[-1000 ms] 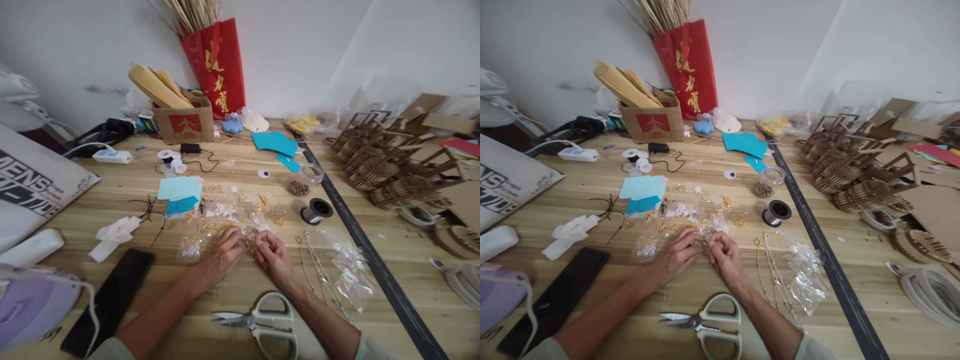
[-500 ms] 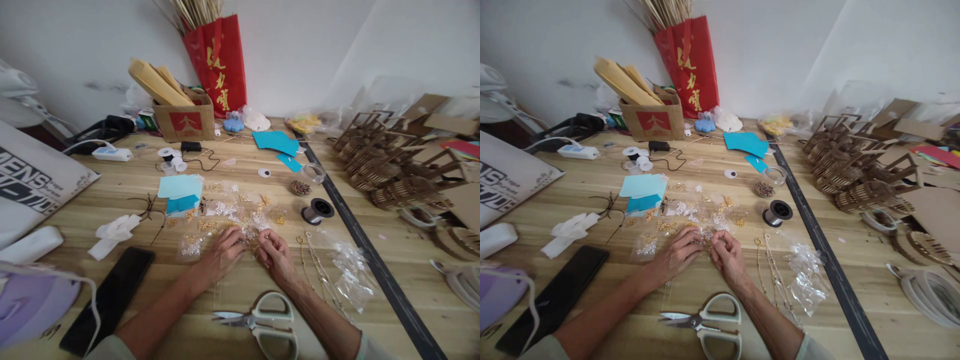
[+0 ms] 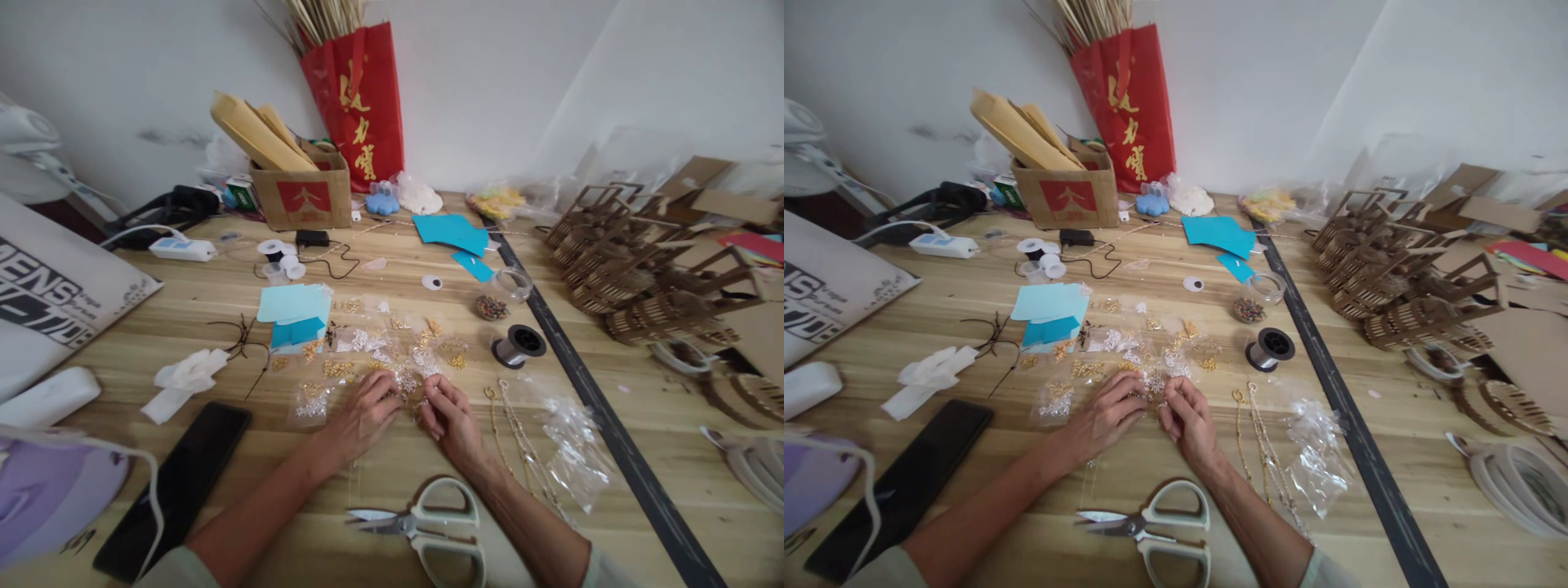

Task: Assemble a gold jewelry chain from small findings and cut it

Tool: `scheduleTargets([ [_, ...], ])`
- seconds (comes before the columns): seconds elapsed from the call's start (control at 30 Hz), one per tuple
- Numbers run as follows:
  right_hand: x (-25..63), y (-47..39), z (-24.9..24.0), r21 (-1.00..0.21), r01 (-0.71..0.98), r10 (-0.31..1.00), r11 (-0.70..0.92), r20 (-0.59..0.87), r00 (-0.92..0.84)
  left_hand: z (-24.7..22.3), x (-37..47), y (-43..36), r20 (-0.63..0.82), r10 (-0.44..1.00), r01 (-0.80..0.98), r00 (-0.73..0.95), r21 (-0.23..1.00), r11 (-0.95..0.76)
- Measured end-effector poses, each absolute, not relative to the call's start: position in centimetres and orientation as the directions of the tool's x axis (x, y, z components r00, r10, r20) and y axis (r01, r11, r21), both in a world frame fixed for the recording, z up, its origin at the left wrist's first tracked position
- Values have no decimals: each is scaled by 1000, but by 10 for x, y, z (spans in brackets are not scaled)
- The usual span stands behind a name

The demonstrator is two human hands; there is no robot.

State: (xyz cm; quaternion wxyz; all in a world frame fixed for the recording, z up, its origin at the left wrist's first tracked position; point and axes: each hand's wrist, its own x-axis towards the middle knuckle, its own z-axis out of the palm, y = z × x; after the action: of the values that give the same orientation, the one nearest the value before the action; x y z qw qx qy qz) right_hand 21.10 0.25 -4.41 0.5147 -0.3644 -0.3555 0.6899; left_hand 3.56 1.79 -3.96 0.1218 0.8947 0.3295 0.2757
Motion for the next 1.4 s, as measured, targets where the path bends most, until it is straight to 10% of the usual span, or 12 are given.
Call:
scheduleTargets([
  [1.4,211,4,-45,-844,-485,967,-227,-137,-214,-38,35,18,424,654,534,627,377,-757],
])
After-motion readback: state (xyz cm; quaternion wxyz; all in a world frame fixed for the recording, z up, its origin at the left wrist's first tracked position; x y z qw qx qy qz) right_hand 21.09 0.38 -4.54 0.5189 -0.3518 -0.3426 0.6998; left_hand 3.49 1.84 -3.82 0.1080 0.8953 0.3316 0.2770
